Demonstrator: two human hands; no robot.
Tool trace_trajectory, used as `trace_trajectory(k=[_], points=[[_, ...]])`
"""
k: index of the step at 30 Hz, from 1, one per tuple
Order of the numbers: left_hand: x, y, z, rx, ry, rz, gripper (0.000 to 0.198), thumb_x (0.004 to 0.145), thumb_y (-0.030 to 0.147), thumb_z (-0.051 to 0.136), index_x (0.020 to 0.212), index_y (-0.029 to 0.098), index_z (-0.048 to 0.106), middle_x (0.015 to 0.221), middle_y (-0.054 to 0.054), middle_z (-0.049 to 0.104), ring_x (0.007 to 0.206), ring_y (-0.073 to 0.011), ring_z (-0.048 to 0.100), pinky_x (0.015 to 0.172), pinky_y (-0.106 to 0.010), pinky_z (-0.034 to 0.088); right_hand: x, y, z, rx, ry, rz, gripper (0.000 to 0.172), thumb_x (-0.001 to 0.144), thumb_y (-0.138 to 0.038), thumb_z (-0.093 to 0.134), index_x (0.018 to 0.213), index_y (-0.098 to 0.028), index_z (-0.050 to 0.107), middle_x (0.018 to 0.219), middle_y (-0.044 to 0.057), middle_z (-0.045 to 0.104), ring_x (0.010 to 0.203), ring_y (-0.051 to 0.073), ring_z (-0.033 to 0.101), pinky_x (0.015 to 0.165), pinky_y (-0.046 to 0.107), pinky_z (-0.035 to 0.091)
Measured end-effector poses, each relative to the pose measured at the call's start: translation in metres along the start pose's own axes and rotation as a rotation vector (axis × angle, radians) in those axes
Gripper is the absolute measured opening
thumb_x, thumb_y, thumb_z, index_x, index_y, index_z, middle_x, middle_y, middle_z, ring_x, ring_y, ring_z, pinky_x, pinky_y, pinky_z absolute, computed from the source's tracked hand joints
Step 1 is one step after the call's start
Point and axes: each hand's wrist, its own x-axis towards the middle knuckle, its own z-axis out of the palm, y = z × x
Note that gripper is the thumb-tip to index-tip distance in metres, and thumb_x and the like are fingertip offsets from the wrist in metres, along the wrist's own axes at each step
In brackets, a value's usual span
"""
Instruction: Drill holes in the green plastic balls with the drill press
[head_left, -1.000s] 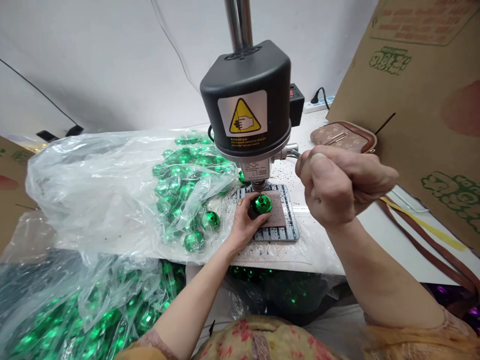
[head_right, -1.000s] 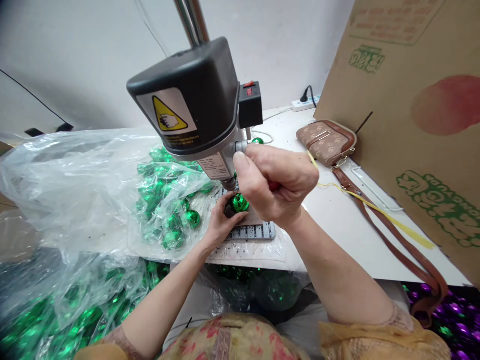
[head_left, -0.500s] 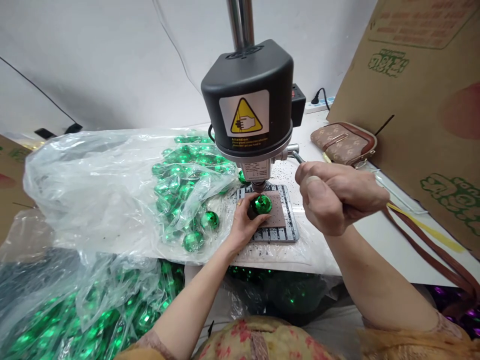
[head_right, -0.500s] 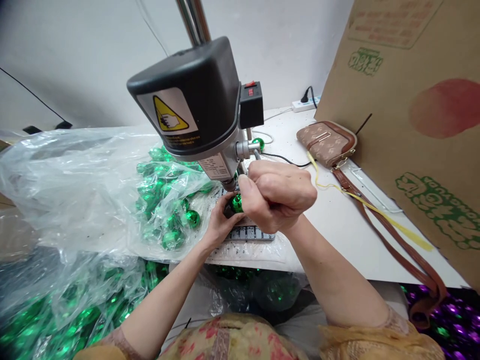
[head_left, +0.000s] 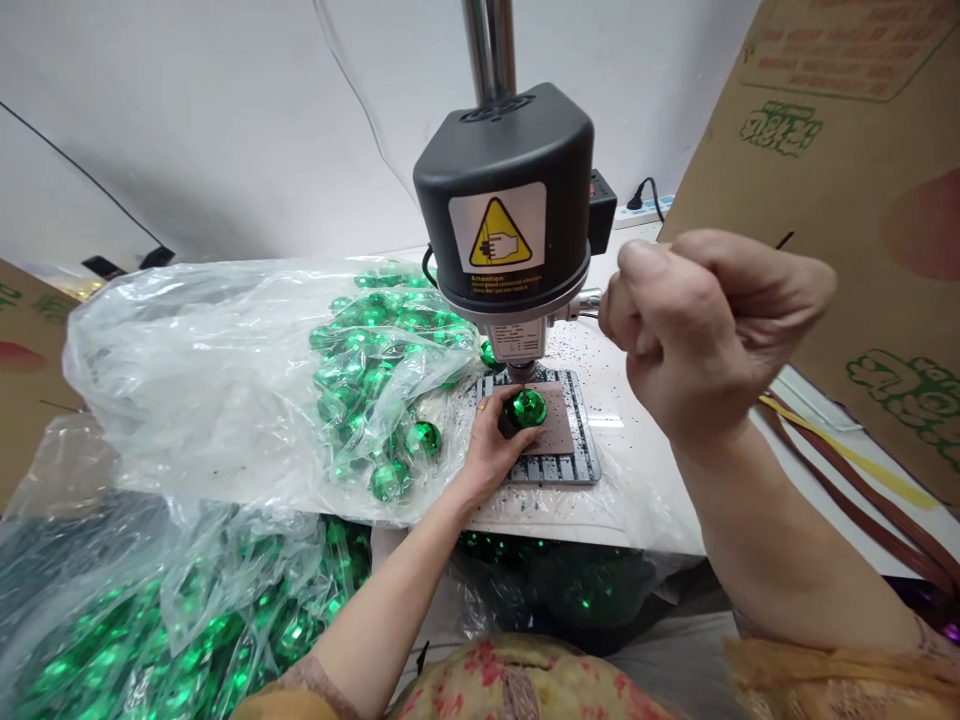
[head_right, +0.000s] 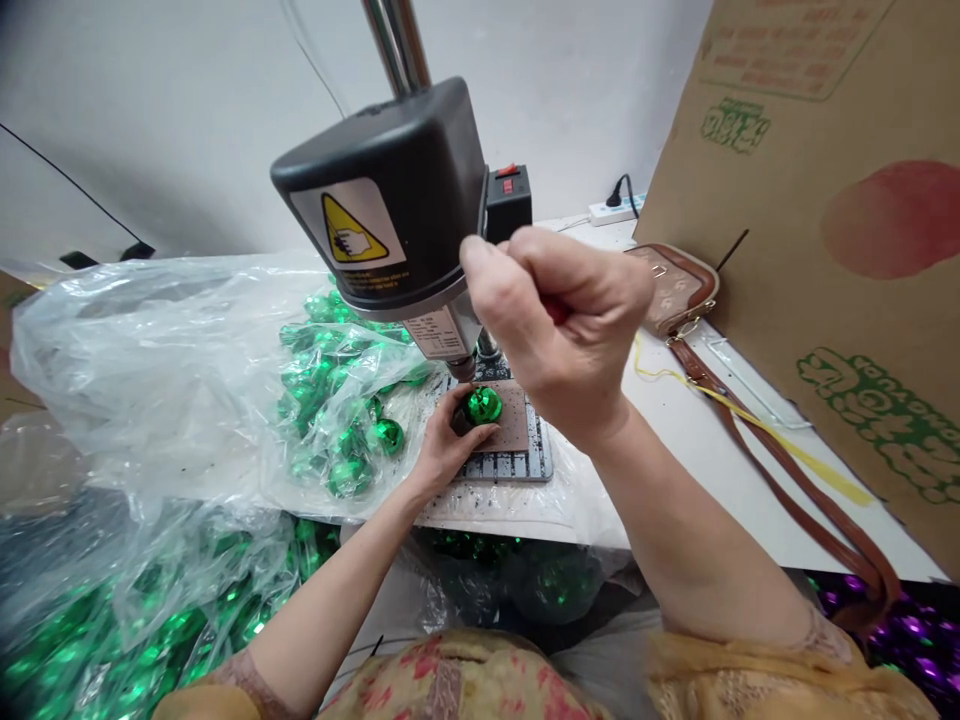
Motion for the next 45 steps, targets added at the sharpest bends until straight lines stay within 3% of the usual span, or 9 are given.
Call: trace_trajectory(k=[4,12,24,27,32,38,42,45], points=[[0.0,0.0,0.0,0.012,0.007,-0.003,0.051,0.077,0.028,0.08,0.124,0.023,0.058,0.123,-0.007,0.065,0.119,-0.0266,0.059,0.104,-0.043,0.045,0.004,0.001,0.002,0.044,-0.022,-0.051,0.052,0.086,-0.019,0.062,0.05,-0.019,0.025,0.045,-0.004,0.023,0.04,0.007,0.026,0.042,0.032,0.018],[-0.001,-0.001,0.001,0.017,0.014,0.046,0.051,0.079,0.027,0.079,0.124,0.023,0.057,0.124,-0.007,0.064,0.119,-0.0252,0.058,0.104,-0.042,0.046,-0.023,0.017,-0.013,0.072,-0.127,-0.265,0.045,0.078,-0.002,0.058,0.054,-0.019,0.023,0.051,-0.006,0.023,0.041,0.005,0.029,0.043,0.028,0.021],[0.001,0.003,0.0,-0.019,0.008,0.005,0.05,0.078,0.029,0.079,0.123,0.023,0.057,0.122,-0.007,0.064,0.116,-0.026,0.058,0.102,-0.043,0.045,-0.029,0.025,-0.018,0.09,-0.225,-0.399,0.042,0.075,0.001,0.053,0.054,-0.02,0.023,0.049,-0.007,0.026,0.041,0.004,0.028,0.042,0.028,0.024],[0.001,0.004,0.0,-0.025,0.008,0.007,0.05,0.078,0.029,0.079,0.122,0.023,0.057,0.123,-0.007,0.064,0.117,-0.0257,0.058,0.103,-0.042,0.045,-0.024,0.017,-0.014,0.051,-0.16,-0.31,0.045,0.079,0.0,0.056,0.053,-0.019,0.025,0.048,-0.006,0.026,0.041,0.005,0.032,0.042,0.028,0.022],[-0.002,0.007,0.001,-0.052,0.043,-0.032,0.052,0.074,0.028,0.081,0.121,0.021,0.058,0.12,-0.008,0.065,0.115,-0.0252,0.061,0.103,-0.042,0.046,0.008,-0.002,0.005,0.087,0.032,-0.008,0.046,0.085,-0.009,0.061,0.049,-0.02,0.033,0.044,-0.006,0.029,0.038,0.006,0.032,0.039,0.028,0.019],[-0.014,0.013,0.002,-0.022,0.209,-0.018,0.05,0.073,0.026,0.083,0.116,0.02,0.059,0.11,-0.006,0.065,0.102,-0.0221,0.065,0.091,-0.037,0.053,0.029,-0.003,0.01,0.135,-0.002,0.059,0.043,0.086,-0.005,0.055,0.049,-0.018,0.037,0.041,-0.008,0.029,0.037,0.002,0.03,0.039,0.023,0.022],[-0.041,0.017,-0.009,0.067,0.191,0.17,0.044,0.082,0.027,0.076,0.123,0.024,0.059,0.115,-0.008,0.061,0.109,-0.0227,0.063,0.092,-0.038,0.054,0.027,0.0,0.006,0.155,-0.015,0.042,0.043,0.087,-0.005,0.055,0.05,-0.018,0.037,0.042,-0.008,0.032,0.037,0.002,0.032,0.038,0.024,0.022],[-0.078,0.021,-0.02,0.21,-0.012,0.426,0.044,0.089,0.023,0.068,0.131,0.028,0.056,0.133,-0.012,0.053,0.117,-0.0236,0.06,0.091,-0.038,0.056,0.027,0.001,0.006,0.17,-0.013,0.03,0.044,0.087,-0.006,0.056,0.05,-0.019,0.035,0.042,-0.008,0.031,0.037,0.003,0.032,0.037,0.025,0.022]])
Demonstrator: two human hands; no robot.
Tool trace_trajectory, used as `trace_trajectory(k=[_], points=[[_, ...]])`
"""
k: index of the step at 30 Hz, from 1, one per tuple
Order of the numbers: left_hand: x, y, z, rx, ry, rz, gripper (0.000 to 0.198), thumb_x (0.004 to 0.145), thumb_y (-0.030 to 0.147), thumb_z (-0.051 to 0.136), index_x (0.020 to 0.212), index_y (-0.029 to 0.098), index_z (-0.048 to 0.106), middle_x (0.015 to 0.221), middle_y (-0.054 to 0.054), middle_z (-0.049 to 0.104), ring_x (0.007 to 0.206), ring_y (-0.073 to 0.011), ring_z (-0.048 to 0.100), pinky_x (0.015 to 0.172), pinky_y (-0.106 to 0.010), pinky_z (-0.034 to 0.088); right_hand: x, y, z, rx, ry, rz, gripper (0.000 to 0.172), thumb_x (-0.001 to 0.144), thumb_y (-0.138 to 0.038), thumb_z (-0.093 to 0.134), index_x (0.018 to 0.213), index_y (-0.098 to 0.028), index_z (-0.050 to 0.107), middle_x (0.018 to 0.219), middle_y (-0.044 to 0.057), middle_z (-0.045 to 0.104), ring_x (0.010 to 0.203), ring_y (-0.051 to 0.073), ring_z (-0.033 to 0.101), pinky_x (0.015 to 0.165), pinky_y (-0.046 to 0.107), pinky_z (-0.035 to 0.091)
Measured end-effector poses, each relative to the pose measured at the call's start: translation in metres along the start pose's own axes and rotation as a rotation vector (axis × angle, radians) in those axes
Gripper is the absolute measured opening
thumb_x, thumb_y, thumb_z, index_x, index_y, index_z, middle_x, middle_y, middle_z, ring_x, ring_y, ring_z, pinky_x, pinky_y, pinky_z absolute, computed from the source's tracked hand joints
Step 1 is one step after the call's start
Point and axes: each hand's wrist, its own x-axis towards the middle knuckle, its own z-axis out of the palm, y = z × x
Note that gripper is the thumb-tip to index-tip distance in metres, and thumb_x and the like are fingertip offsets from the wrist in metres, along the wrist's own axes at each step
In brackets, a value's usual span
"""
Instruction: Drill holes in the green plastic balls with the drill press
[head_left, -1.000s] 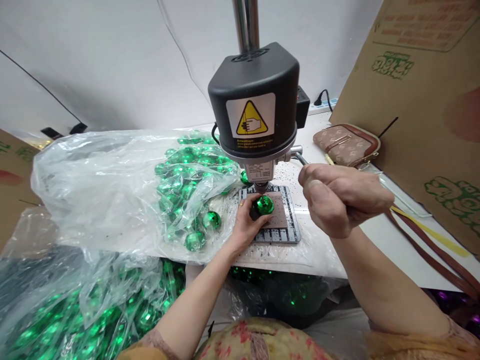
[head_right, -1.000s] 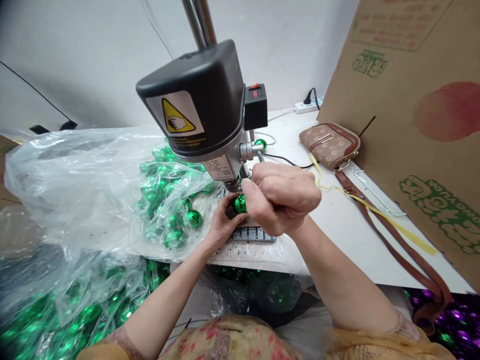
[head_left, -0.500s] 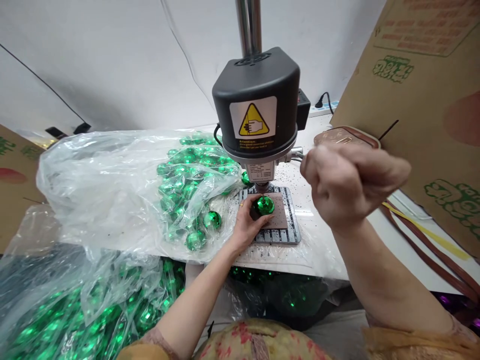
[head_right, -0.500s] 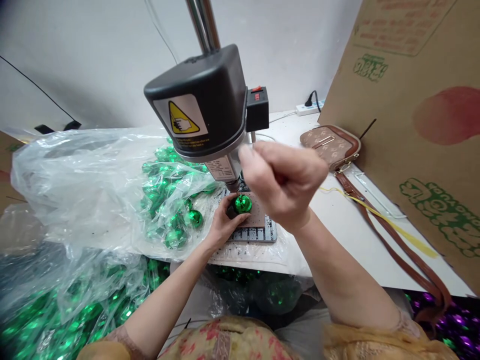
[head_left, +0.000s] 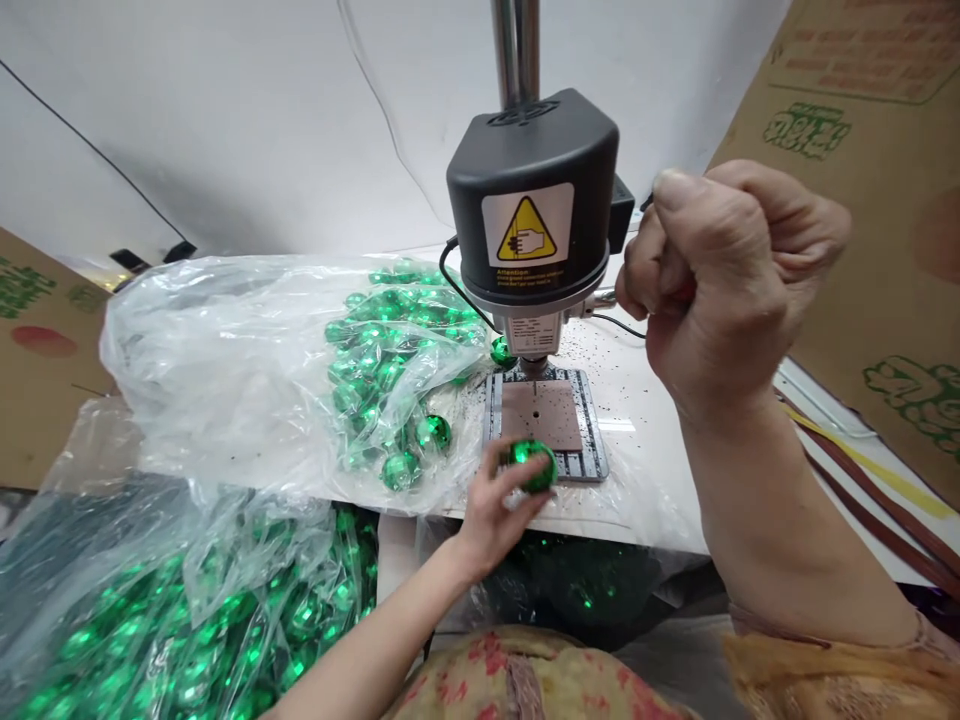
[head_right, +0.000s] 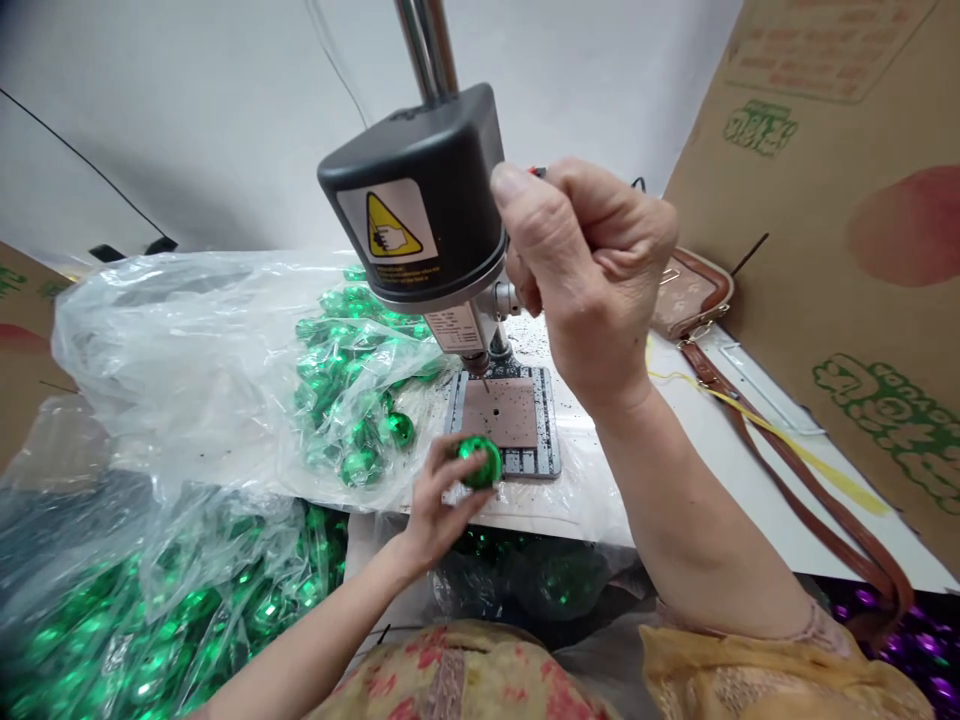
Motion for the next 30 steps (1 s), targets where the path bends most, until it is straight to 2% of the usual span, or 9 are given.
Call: trace_trajectory(k=[4,7,11,13,15,18,20,26,30], points=[[-0.047,0.018,-0.01,0.131,-0.352,0.32,0.037,0.091,0.023,0.064,0.126,0.035,0.062,0.134,-0.011,0.059,0.106,-0.0223,0.065,0.084,-0.034,0.058,-0.001,0.0,0.001,-0.012,-0.005,-0.02,0.045,0.088,-0.007,0.055,0.052,-0.019,0.032,0.043,-0.008,0.029,0.037,0.002,0.031,0.037,0.023,0.021],[-0.067,0.021,-0.013,0.355,-0.544,0.402,0.038,0.093,0.025,0.06,0.131,0.032,0.06,0.125,-0.012,0.067,0.101,-0.023,0.067,0.088,-0.035,0.057,-0.002,0.0,0.002,-0.03,-0.005,-0.025,0.045,0.089,-0.007,0.054,0.052,-0.019,0.031,0.043,-0.009,0.028,0.038,0.002,0.032,0.037,0.022,0.021],[-0.059,0.01,-0.025,0.371,-0.326,0.427,0.03,0.096,0.031,0.056,0.125,0.026,0.062,0.121,-0.01,0.068,0.11,-0.0233,0.064,0.097,-0.036,0.055,-0.002,0.002,0.001,-0.03,0.005,-0.015,0.046,0.089,-0.011,0.058,0.052,-0.019,0.033,0.042,-0.009,0.03,0.036,0.002,0.032,0.037,0.023,0.022],[-0.04,0.001,-0.037,0.427,-0.176,0.342,0.033,0.096,0.018,0.048,0.126,0.028,0.06,0.12,-0.008,0.068,0.113,-0.023,0.063,0.098,-0.038,0.054,-0.001,0.004,0.001,0.004,0.003,-0.038,0.047,0.087,-0.013,0.062,0.05,-0.02,0.035,0.041,-0.009,0.03,0.035,0.003,0.032,0.035,0.025,0.021],[-0.015,-0.011,-0.05,0.541,-0.082,0.074,0.04,0.095,0.01,0.043,0.127,0.028,0.058,0.118,-0.01,0.067,0.11,-0.0253,0.064,0.095,-0.042,0.054,0.0,0.006,0.001,0.033,0.011,-0.064,0.047,0.085,-0.013,0.065,0.049,-0.021,0.036,0.04,-0.008,0.029,0.034,0.005,0.031,0.035,0.027,0.02],[0.023,-0.027,-0.066,0.767,-0.195,-0.39,0.028,0.097,0.018,0.043,0.117,0.02,0.062,0.115,-0.016,0.062,0.097,-0.0293,0.067,0.082,-0.043,0.056,0.0,0.006,0.002,0.025,0.029,-0.065,0.047,0.085,-0.014,0.065,0.05,-0.021,0.036,0.04,-0.008,0.029,0.034,0.005,0.029,0.035,0.028,0.019],[0.041,-0.036,-0.07,0.903,-0.313,-0.574,0.023,0.097,0.025,0.048,0.11,0.016,0.063,0.117,-0.019,0.058,0.091,-0.0314,0.067,0.075,-0.043,0.056,-0.001,0.005,0.002,0.011,0.031,-0.057,0.047,0.086,-0.016,0.065,0.05,-0.02,0.035,0.041,-0.008,0.028,0.035,0.005,0.03,0.036,0.027,0.019],[0.057,-0.052,-0.078,1.064,-0.488,-0.65,0.028,0.082,0.012,0.061,0.11,0.011,0.062,0.117,-0.022,0.056,0.096,-0.0352,0.066,0.078,-0.043,0.053,0.0,0.005,0.0,-0.015,0.016,-0.047,0.047,0.086,-0.019,0.066,0.049,-0.02,0.037,0.041,-0.008,0.029,0.035,0.004,0.03,0.037,0.026,0.022],[0.062,-0.049,-0.089,0.827,-0.417,-0.556,0.042,0.083,0.017,0.062,0.125,0.015,0.059,0.106,-0.014,0.059,0.085,-0.0273,0.064,0.078,-0.04,0.052,-0.001,0.005,-0.001,-0.006,0.009,-0.03,0.043,0.085,-0.014,0.064,0.05,-0.02,0.039,0.041,-0.008,0.032,0.035,0.004,0.033,0.036,0.026,0.023]])
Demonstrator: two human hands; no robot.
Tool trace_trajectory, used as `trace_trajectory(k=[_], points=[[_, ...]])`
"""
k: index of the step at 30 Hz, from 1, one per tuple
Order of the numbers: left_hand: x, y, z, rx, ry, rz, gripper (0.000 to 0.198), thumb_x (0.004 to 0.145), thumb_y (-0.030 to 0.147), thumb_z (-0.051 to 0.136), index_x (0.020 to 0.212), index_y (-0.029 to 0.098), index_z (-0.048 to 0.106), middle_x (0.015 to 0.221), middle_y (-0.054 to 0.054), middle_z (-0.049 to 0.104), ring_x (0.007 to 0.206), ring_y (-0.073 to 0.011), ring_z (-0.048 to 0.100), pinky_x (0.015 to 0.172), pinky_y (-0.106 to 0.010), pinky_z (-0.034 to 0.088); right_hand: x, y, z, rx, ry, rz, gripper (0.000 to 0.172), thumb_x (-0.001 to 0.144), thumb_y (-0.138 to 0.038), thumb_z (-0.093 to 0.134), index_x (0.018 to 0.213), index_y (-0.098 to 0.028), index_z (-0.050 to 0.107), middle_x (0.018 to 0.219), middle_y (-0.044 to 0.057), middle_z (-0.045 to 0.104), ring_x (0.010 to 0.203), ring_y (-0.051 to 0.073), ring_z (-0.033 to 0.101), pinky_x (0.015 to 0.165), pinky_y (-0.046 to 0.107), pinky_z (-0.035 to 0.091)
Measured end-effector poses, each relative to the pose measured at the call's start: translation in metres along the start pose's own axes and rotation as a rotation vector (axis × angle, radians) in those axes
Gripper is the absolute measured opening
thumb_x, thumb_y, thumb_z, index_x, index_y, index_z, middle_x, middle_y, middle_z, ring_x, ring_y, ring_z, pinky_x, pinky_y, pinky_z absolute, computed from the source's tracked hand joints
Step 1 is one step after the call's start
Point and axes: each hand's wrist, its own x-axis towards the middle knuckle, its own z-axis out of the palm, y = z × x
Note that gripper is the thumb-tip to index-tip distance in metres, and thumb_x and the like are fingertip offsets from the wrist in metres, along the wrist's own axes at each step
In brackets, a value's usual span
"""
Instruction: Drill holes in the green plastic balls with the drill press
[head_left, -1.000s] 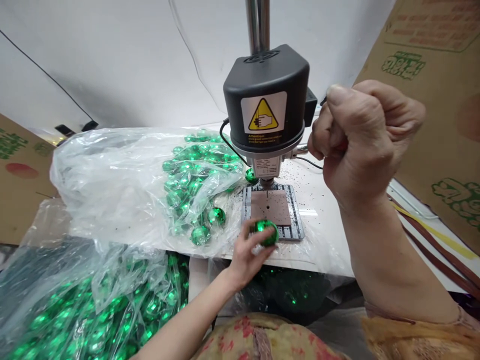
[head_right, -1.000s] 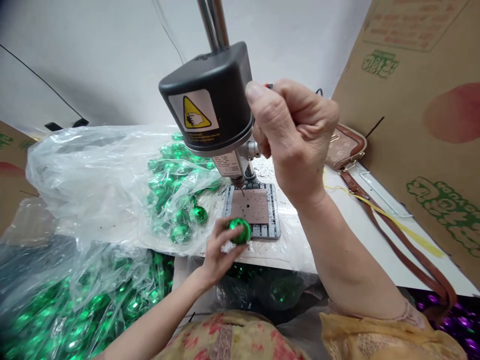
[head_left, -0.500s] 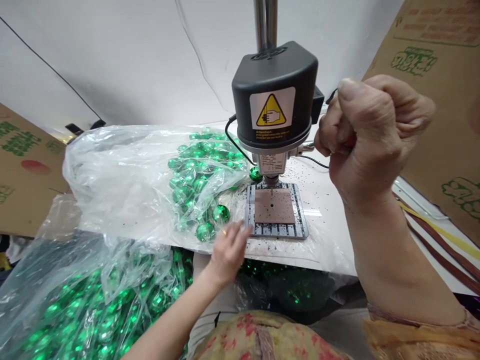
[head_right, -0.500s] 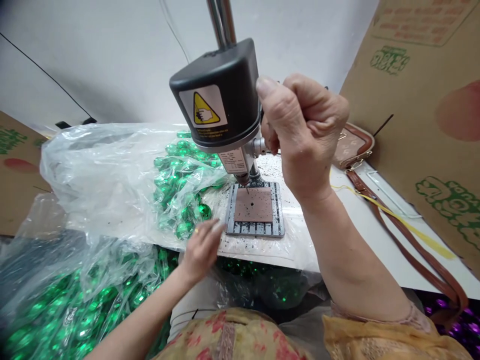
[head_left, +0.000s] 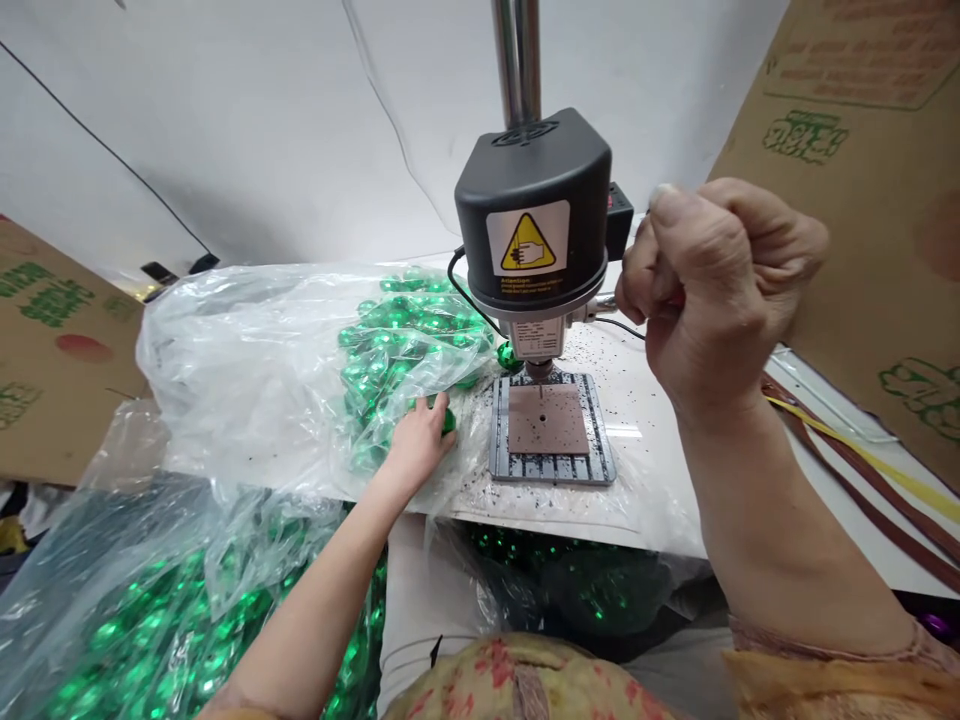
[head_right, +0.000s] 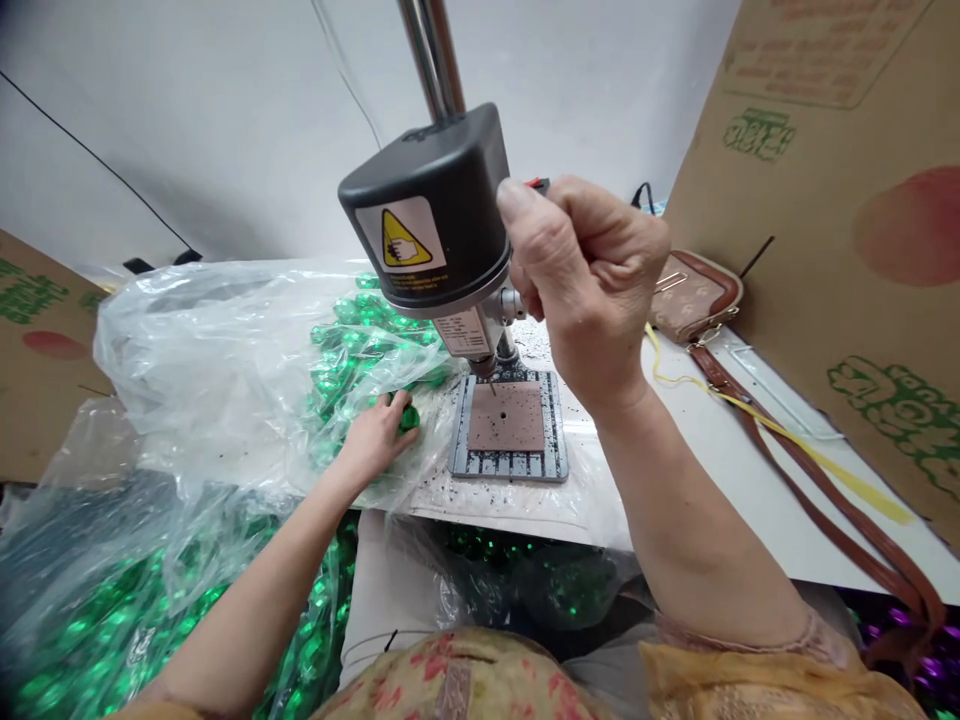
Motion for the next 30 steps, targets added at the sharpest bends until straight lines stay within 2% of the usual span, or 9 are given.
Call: trace_trajectory(k=[2,4,7,10,13,17,20,23,30], points=[[0.0,0.005,-0.005,-0.325,0.1,0.079,0.043,0.087,0.027,0.061,0.13,0.022,0.057,0.108,-0.01,0.059,0.081,-0.0214,0.062,0.077,-0.036,0.053,-0.001,-0.001,0.001,0.005,-0.002,0.002,0.043,0.086,-0.011,0.061,0.05,-0.019,0.039,0.042,-0.008,0.032,0.036,0.004,0.033,0.037,0.025,0.024],[0.0,0.016,-0.004,-0.756,0.162,0.107,0.04,0.09,0.036,0.059,0.129,0.026,0.057,0.109,-0.008,0.06,0.081,-0.0176,0.062,0.075,-0.032,0.054,-0.001,-0.001,0.002,0.012,0.005,0.003,0.043,0.086,-0.009,0.059,0.05,-0.019,0.038,0.042,-0.008,0.032,0.036,0.003,0.033,0.038,0.025,0.023],[0.002,0.038,0.009,-1.332,0.122,0.022,0.04,0.088,0.047,0.063,0.119,0.024,0.054,0.101,-0.005,0.065,0.081,-0.0158,0.064,0.074,-0.029,0.054,-0.001,-0.001,0.002,0.034,0.008,-0.004,0.044,0.086,-0.009,0.06,0.05,-0.019,0.037,0.042,-0.008,0.031,0.036,0.004,0.032,0.038,0.026,0.022],[0.008,0.054,0.029,-1.58,0.08,-0.062,0.048,0.078,0.048,0.075,0.112,0.023,0.051,0.089,-0.001,0.067,0.079,-0.0141,0.065,0.076,-0.028,0.053,-0.001,-0.001,0.002,0.03,0.0,-0.01,0.044,0.086,-0.011,0.062,0.05,-0.019,0.038,0.041,-0.008,0.032,0.036,0.004,0.032,0.038,0.025,0.022],[0.014,0.063,0.044,-1.607,0.102,-0.081,0.053,0.079,0.05,0.073,0.119,0.026,0.048,0.093,-0.002,0.069,0.081,-0.0146,0.066,0.076,-0.028,0.054,-0.001,-0.001,0.001,-0.002,-0.002,0.006,0.045,0.087,-0.014,0.063,0.05,-0.019,0.038,0.042,-0.007,0.034,0.038,0.004,0.032,0.039,0.025,0.024],[0.019,0.066,0.049,-1.484,0.136,0.003,0.049,0.088,0.052,0.063,0.128,0.026,0.054,0.119,-0.006,0.068,0.102,-0.0177,0.067,0.088,-0.031,0.053,-0.002,-0.001,0.001,0.012,-0.003,-0.002,0.045,0.086,-0.017,0.065,0.051,-0.019,0.039,0.042,-0.008,0.033,0.037,0.005,0.031,0.038,0.026,0.025],[0.02,0.066,0.051,-1.446,0.102,0.063,0.046,0.089,0.051,0.063,0.125,0.023,0.058,0.115,-0.006,0.07,0.105,-0.018,0.066,0.094,-0.031,0.051,-0.002,0.0,0.001,0.014,-0.011,-0.007,0.045,0.088,-0.019,0.064,0.051,-0.02,0.036,0.043,-0.007,0.033,0.037,0.005,0.03,0.038,0.026,0.025],[0.021,0.067,0.055,-1.433,0.054,0.104,0.048,0.089,0.05,0.065,0.128,0.022,0.056,0.109,-0.006,0.072,0.098,-0.018,0.067,0.09,-0.031,0.052,-0.003,-0.001,0.001,-0.004,-0.034,-0.011,0.045,0.09,-0.018,0.061,0.053,-0.021,0.036,0.045,-0.007,0.034,0.039,0.006,0.029,0.04,0.028,0.025],[0.022,0.067,0.06,-1.161,0.097,0.172,0.045,0.084,0.043,0.07,0.124,0.024,0.064,0.124,-0.008,0.068,0.117,-0.0234,0.062,0.103,-0.039,0.046,-0.004,-0.004,0.001,-0.052,-0.029,0.009,0.045,0.091,-0.015,0.058,0.053,-0.02,0.034,0.047,-0.007,0.033,0.041,0.005,0.03,0.043,0.027,0.026]])
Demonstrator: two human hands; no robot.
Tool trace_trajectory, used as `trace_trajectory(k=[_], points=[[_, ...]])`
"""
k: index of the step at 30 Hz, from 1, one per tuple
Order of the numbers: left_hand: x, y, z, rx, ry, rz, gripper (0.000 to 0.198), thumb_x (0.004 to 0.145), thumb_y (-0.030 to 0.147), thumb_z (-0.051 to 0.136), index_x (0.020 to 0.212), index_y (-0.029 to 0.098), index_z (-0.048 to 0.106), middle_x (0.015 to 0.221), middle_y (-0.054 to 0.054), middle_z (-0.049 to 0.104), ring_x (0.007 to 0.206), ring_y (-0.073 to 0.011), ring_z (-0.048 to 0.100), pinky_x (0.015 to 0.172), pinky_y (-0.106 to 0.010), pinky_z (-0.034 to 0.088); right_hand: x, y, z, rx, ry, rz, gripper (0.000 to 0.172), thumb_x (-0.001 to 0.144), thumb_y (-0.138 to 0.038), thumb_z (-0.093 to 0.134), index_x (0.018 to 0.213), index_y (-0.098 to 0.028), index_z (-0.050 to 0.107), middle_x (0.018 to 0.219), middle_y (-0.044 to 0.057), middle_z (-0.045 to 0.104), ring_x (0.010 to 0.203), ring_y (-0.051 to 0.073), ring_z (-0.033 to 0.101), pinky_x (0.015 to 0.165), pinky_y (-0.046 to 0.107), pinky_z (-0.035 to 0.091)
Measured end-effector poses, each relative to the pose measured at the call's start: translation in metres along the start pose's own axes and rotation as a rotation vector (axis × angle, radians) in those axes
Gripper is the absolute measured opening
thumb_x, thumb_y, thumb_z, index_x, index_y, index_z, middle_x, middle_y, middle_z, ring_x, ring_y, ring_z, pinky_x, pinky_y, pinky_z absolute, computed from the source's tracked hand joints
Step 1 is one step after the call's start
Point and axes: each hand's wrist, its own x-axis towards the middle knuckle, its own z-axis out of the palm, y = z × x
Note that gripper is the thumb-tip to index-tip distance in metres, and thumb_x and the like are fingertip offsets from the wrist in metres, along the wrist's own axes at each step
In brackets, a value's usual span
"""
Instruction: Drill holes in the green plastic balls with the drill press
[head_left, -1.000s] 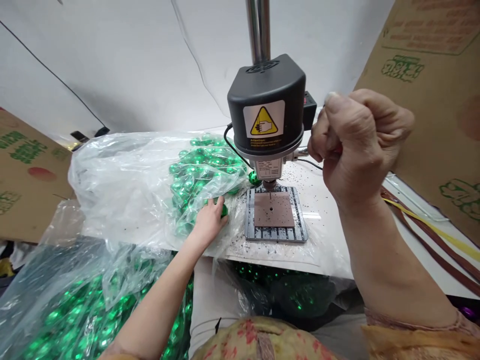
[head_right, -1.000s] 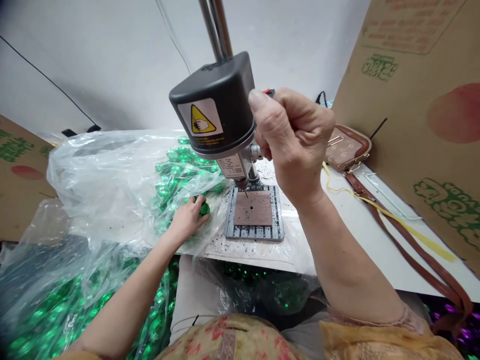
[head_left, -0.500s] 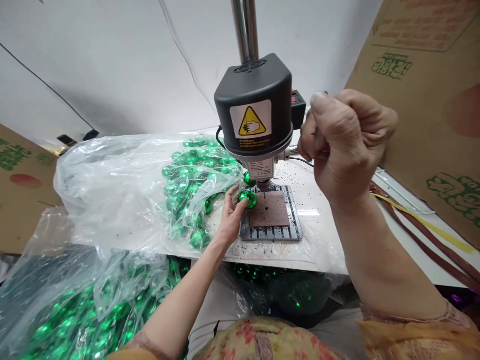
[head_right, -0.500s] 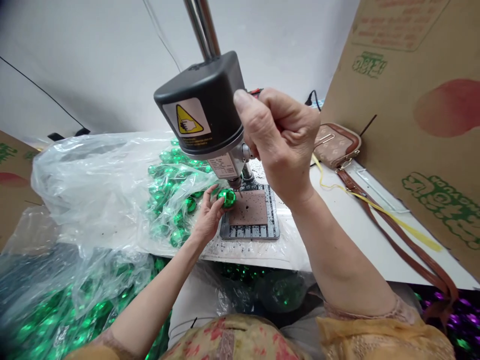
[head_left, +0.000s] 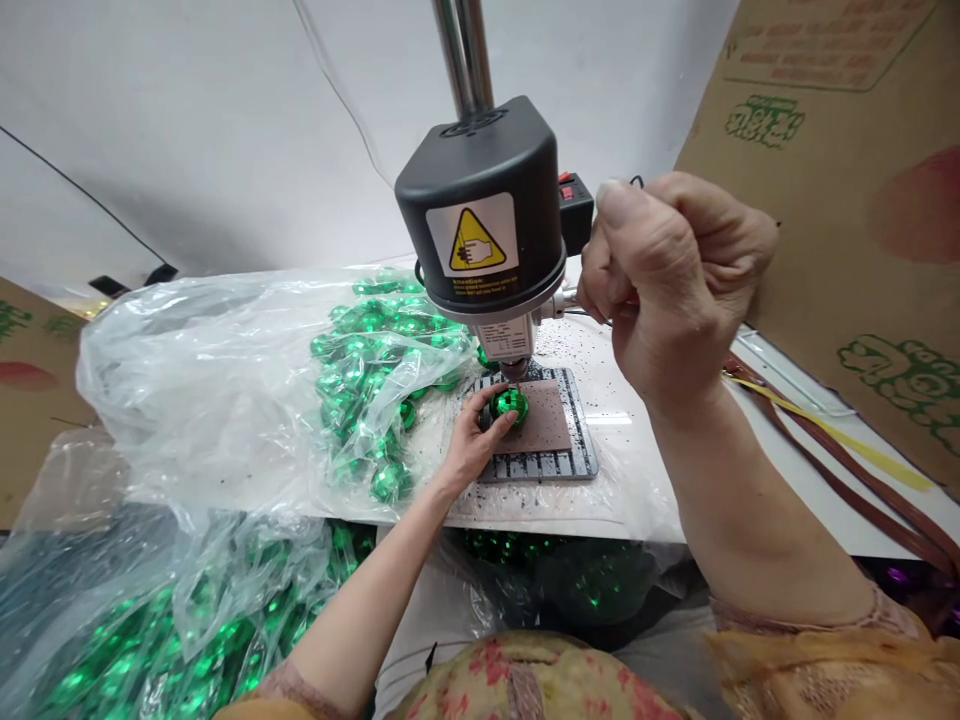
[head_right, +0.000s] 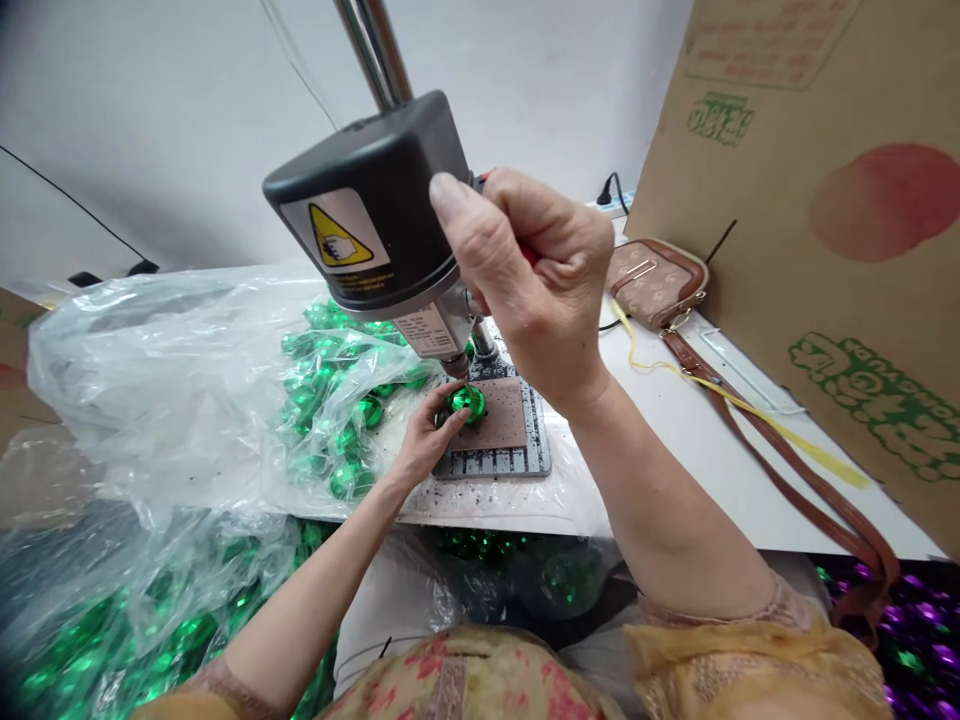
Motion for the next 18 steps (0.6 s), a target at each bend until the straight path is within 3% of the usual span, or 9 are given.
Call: trace_trajectory(k=[5,11,18], points=[[-0.001,0.008,0.009,0.13,0.017,0.104,0.042,0.079,0.035,0.076,0.119,0.024,0.066,0.121,-0.008,0.069,0.117,-0.0254,0.06,0.104,-0.042,0.044,0.0,0.002,-0.001,-0.096,0.007,0.013,0.048,0.091,-0.031,0.061,0.055,-0.022,0.031,0.048,-0.006,0.032,0.042,0.005,0.029,0.041,0.027,0.028],[-0.004,0.006,0.026,0.071,0.048,0.051,0.051,0.077,0.029,0.078,0.124,0.021,0.058,0.121,-0.01,0.066,0.116,-0.026,0.061,0.101,-0.042,0.047,0.0,0.004,-0.001,-0.153,-0.009,-0.003,0.05,0.092,-0.042,0.057,0.057,-0.022,0.028,0.049,-0.005,0.031,0.043,0.005,0.028,0.041,0.027,0.029],[-0.004,0.005,0.027,0.003,0.029,0.018,0.051,0.078,0.029,0.077,0.124,0.021,0.057,0.122,-0.009,0.065,0.115,-0.0242,0.061,0.101,-0.04,0.047,-0.003,0.0,-0.001,-0.182,-0.009,0.026,0.052,0.091,-0.047,0.057,0.057,-0.022,0.027,0.05,-0.005,0.03,0.044,0.005,0.027,0.042,0.027,0.03]])
